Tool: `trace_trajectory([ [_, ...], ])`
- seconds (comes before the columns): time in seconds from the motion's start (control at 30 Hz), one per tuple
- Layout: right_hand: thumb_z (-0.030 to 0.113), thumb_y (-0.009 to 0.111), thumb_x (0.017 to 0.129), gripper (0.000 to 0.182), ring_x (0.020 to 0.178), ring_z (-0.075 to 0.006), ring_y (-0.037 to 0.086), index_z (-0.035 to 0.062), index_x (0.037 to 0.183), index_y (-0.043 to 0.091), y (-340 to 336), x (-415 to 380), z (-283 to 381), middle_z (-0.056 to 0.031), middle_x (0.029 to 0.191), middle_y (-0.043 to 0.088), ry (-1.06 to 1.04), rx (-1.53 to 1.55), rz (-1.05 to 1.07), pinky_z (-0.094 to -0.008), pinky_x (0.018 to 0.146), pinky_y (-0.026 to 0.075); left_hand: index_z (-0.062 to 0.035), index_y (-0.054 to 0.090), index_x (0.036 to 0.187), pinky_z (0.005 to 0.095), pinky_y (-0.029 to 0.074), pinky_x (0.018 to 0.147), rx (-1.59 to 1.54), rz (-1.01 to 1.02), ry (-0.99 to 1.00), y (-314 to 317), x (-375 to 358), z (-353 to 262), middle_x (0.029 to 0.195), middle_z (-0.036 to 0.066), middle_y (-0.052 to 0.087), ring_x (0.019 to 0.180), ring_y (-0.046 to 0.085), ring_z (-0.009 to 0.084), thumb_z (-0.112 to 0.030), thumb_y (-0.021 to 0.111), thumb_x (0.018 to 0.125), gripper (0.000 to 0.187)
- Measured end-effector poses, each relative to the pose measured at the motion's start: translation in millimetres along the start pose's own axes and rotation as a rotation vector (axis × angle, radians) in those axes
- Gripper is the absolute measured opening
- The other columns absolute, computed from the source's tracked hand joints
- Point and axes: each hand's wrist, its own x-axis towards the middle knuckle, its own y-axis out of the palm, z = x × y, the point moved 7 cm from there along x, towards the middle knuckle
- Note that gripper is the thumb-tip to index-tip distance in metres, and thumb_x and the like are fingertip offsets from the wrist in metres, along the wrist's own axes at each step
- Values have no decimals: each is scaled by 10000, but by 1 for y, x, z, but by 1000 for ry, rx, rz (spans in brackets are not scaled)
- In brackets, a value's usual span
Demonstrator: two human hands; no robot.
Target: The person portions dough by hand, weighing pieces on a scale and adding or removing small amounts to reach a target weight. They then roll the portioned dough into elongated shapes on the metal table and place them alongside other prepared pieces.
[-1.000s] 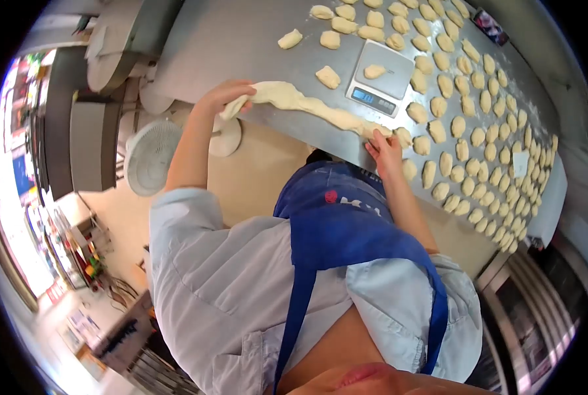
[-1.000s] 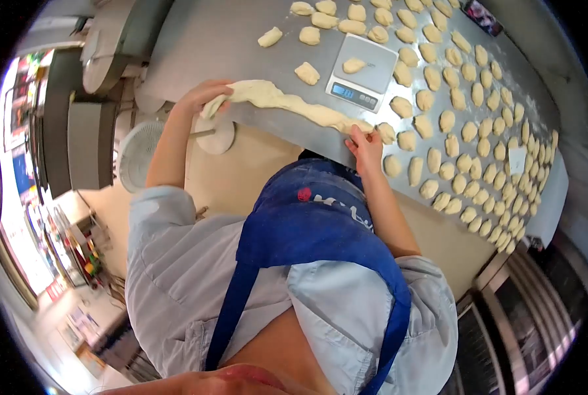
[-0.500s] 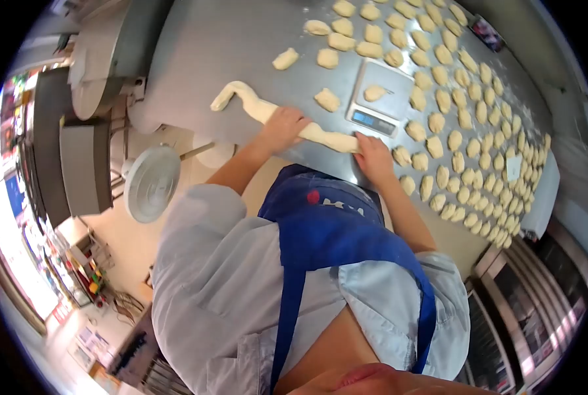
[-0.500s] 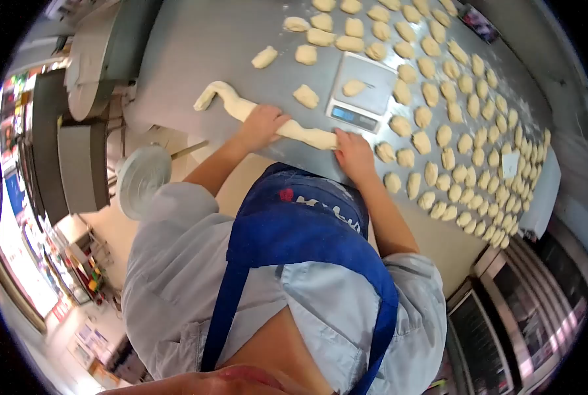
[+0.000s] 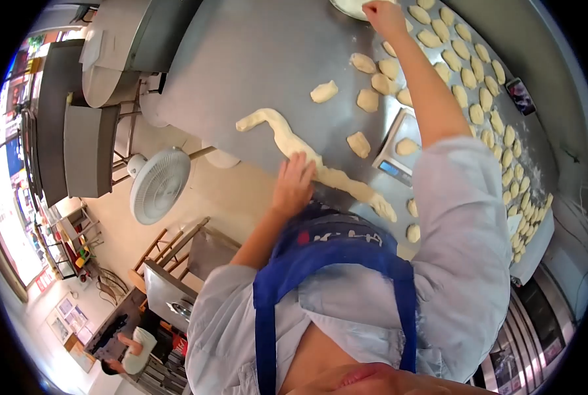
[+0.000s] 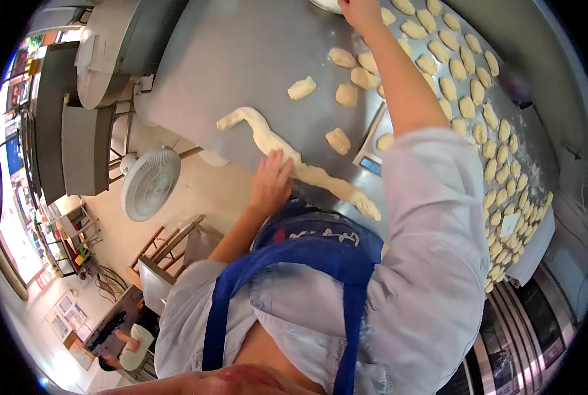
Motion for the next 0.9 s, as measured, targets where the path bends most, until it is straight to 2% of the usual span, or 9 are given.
trace_trajectory([
  [0.17,311,630,799,304,800,-385,674,25,802,734,67,60,-13,-205,831,700,-77,-268,-9,-471,759,515,-42,478,1400,544,322,1112,-28,67,62,23,-27,-23,1511,158,397,1433,331,339,-152,700,740,705],
  [0.33,315,629,812,315,820,-365,684,22,816,745,44,38,-14,-238,854,698,-98,-337,-15,-469,773,518,-33,493,1386,545,332,1105,-44,1,47,25,-17,-27,1504,139,418,1432,344,313,-151,678,750,673],
  [0.4,425,660,809,412,891,-279,713,30,873,760,0,-19,21,-272,891,695,270,195,83,-449,873,508,-52,522,1351,547,341,1091,-89,-25,47,18,-16,-29,1482,132,441,1413,372,310,-148,673,757,620],
  [0.47,223,679,896,208,693,-160,667,29,943,739,18,-82,50,-71,807,724,118,640,224,-293,657,518,-66,545,1320,555,340,1089,-137,-29,32,13,-11,-28,1462,127,460,1397,387,317,-146,691,754,591],
  [0.53,170,700,874,181,708,-72,610,8,942,743,32,-158,83,-18,794,702,269,719,443,-251,668,508,-81,568,1290,563,339,1088,-168,-26,36,1,-15,-30,1441,123,478,1381,402,324,-145,710,750,561],
  [0.63,208,695,861,183,649,-145,645,38,904,748,58,-252,117,-57,747,704,191,680,454,-322,620,514,-112,708,976,527,395,1049,44,-262,211,-18,-18,-47,1239,56,614,1253,506,253,-138,700,758,220],
  [0.77,158,644,869,156,759,-229,665,44,935,728,63,-340,152,-80,827,695,190,521,425,-346,678,523,-124,716,943,515,400,1047,-147,-125,315,9,-33,-44,1177,40,630,1215,534,246,-135,694,756,189],
  [0.83,104,615,825,191,943,-257,641,65,995,691,62,-377,174,-72,964,664,-445,226,146,-352,759,529,-121,710,956,505,408,1036,-174,-106,336,9,-40,-45,1150,58,629,1175,557,260,-126,708,734,221],
  [0.9,96,604,804,226,990,-260,621,71,1018,671,51,-400,156,-69,1005,644,-447,195,195,-354,793,526,-117,706,962,505,407,1036,-183,-111,333,8,-42,-42,1151,64,629,1170,561,264,-118,712,729,233],
])
